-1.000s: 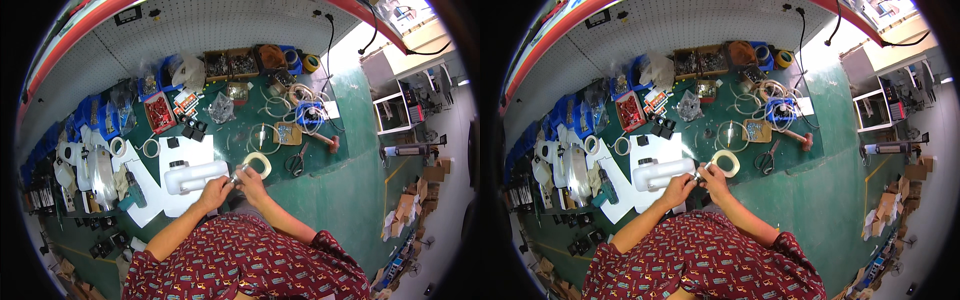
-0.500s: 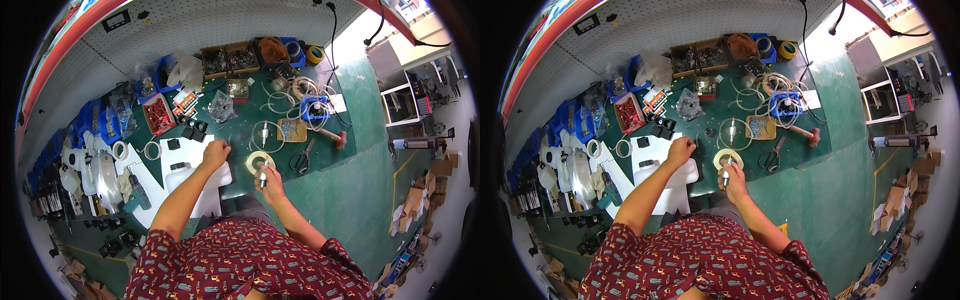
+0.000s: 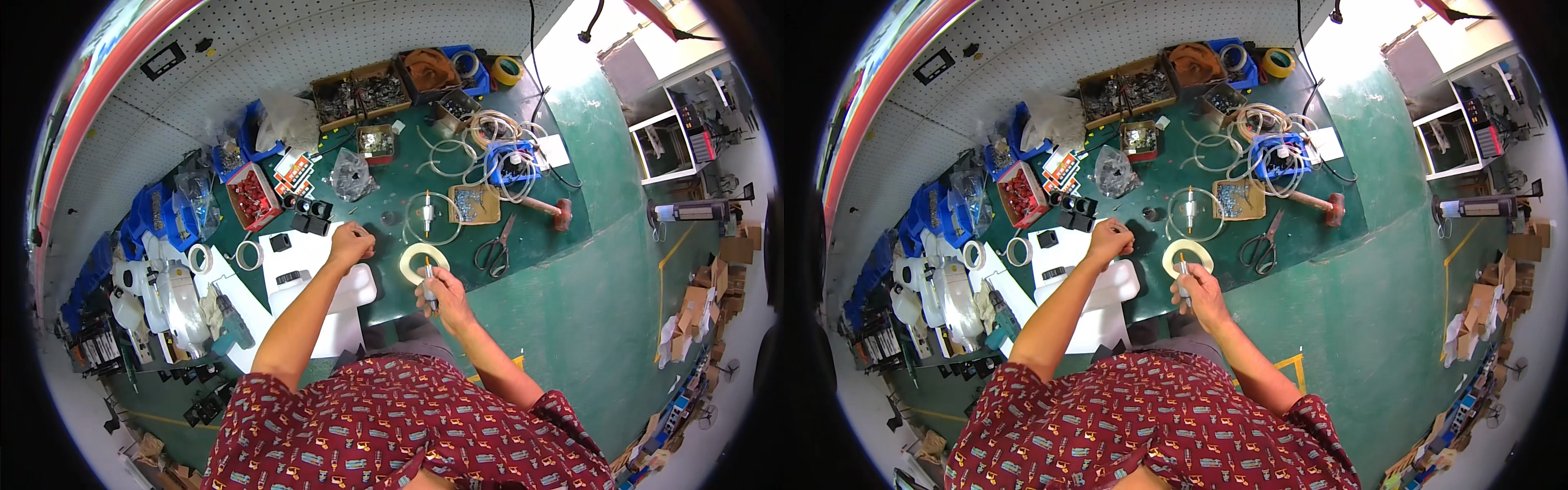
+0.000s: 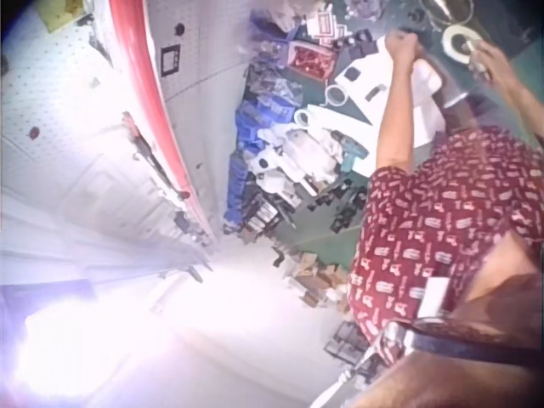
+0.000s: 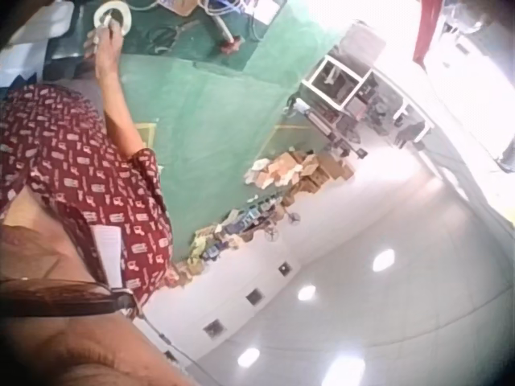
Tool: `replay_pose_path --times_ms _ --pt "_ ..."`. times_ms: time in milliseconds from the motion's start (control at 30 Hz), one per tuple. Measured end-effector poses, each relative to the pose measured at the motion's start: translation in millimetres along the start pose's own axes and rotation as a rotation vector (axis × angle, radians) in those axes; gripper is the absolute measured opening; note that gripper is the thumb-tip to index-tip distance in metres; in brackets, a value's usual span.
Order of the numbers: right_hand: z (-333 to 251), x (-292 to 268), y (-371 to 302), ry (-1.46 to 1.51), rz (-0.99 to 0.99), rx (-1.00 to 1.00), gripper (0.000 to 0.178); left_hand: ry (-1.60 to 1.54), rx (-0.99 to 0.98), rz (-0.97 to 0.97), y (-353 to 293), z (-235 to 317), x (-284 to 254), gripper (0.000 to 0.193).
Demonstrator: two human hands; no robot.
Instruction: The person assembles a white plastic component by inserting a black cylindrical part, applying tape, and securing it with a screwdriver. They handle multiple white plastic pieces, a roll of tape, and a screwdriver on a cluttered workbench.
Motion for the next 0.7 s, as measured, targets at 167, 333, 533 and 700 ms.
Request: replay_pose_path --times_ms 167,333,533,700 --pt "-15.4 22.4 6.9 -0.066 -0.067 -0.035 0.029 -0.564 0.029 -0.245 -97.2 20.3 7.0 0.011" --pt "-16.1 41.3 15.6 -0.11 -0.101 -0.125 0.029 -0.682 0.038 -0.323 -139.2 6.1 25.6 0.014" --pt "-15.1 46.0 51.0 -0.316 -0.026 -0.205 0.021 -0.244 0.217 -0.143 -126.5 -6.0 10.0 0.011" --pt "-1.0 26.8 134.4 -0.707 0.24 -0.634 0.03 -0.154 0.257 0.047 -88.3 19.0 -12.9 0.013"
Point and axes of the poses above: each hand's wrist, its own y-axis towards the middle knuckle, its own x-axis out of the palm, z = x × y, the point moved 3 cm from there along y, towards the middle knuckle, and after that the axes turned 6 degrees about y, right-handed, at the moved point
